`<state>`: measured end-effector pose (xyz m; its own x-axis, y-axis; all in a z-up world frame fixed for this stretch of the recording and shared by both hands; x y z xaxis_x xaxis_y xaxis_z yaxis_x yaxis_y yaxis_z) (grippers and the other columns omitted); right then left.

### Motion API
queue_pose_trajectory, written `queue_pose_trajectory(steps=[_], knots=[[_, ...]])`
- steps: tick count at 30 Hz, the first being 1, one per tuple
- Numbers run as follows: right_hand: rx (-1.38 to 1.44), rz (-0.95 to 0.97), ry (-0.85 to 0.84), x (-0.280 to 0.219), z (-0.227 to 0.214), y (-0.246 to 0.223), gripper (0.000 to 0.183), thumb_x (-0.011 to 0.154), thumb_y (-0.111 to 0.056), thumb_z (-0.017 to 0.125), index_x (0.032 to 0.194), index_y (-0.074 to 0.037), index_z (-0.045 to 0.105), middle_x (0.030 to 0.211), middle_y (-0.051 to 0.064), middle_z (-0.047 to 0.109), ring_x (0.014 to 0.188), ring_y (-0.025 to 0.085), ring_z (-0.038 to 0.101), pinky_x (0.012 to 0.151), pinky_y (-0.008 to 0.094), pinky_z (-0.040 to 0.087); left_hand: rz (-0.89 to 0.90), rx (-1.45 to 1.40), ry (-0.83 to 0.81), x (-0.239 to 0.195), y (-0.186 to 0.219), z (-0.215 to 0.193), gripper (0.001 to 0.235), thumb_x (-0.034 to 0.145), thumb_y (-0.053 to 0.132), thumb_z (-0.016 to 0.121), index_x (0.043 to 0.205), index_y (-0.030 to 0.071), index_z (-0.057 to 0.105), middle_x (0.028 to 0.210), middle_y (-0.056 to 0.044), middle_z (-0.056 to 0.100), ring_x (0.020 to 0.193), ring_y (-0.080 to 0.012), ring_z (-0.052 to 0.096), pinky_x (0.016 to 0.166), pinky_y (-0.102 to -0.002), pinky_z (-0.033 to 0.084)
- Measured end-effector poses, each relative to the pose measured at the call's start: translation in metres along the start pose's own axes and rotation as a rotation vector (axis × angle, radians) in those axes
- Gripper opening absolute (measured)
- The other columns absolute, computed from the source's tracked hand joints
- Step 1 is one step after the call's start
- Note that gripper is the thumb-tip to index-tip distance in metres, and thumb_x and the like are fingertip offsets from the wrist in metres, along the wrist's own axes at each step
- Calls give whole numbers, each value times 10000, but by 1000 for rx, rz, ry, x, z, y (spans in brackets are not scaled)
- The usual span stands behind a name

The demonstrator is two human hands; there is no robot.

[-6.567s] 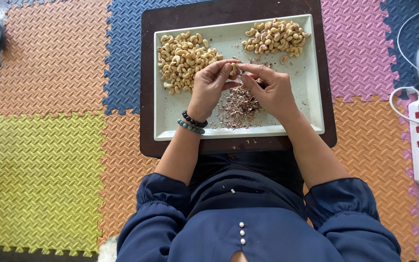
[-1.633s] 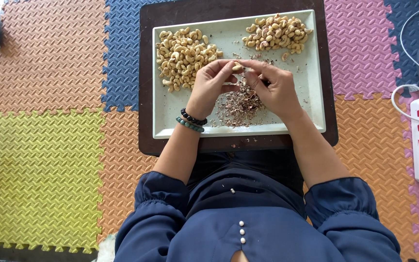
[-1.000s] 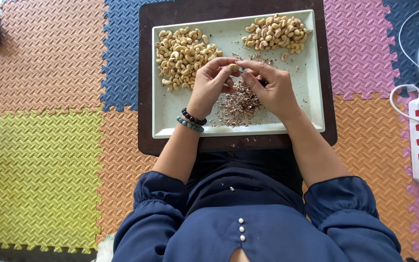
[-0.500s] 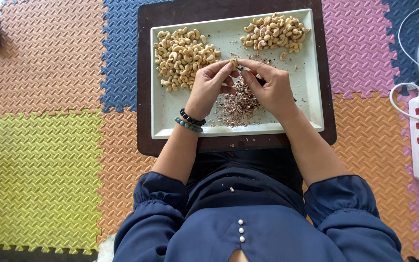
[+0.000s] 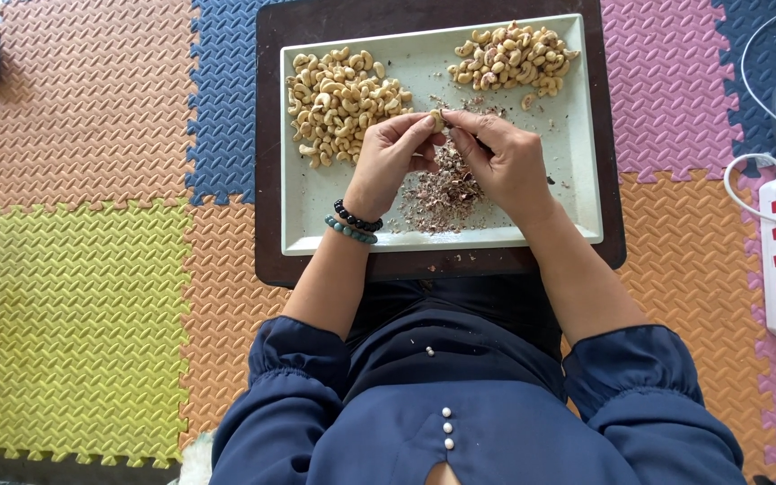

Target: The person sits on the floor and peels the thin brown skin off cashew nuts by hand. They place the peeled cashews into a pile on the left side of a white tray and the removed skins into a pile in the center.

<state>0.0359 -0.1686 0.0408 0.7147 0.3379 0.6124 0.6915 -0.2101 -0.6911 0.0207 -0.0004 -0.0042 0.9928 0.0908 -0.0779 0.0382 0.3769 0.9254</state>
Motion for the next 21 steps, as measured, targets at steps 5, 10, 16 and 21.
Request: queue_pose_trajectory(steps=[5,10,16,21], knots=[[-11,-10,3,0,1,-1,117,1041,-69,708,1126,-43,784,984,188,771,867,330,755,721,392,602,16,29,-9,2,-2,-3,262,991,167,684,1140,-46,717,821,-197,743,646,-134,666,591,-345,689],[24,19,16,-2,2,5,113,1055,-84,694,1121,-56,781,995,172,769,856,299,759,728,389,599,17,30,-18,2,-4,-3,257,990,158,682,1136,-51,716,819,-202,741,647,-140,672,595,-350,693],[-78,-13,-8,0,3,0,140,1045,-87,696,1148,-41,779,1000,197,767,911,379,745,757,428,592,99,103,1,1,-5,-5,255,998,155,675,1130,-59,718,790,-195,736,639,-132,681,601,-337,692],[-92,4,-4,0,2,6,114,1049,-100,709,1124,-78,791,993,143,777,928,335,750,778,403,592,151,229,-39,-3,1,-1,232,994,156,687,1115,-36,737,775,-189,738,633,-143,696,601,-330,675]])
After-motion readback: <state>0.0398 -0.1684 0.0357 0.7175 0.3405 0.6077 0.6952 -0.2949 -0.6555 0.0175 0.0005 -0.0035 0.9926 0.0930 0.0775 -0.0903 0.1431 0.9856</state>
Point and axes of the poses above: each hand's wrist, its own x-axis towards the middle knuckle, its own z-axis out of the palm, y = z × x, the point moved 2 cm from there along x, towards the middle knuckle
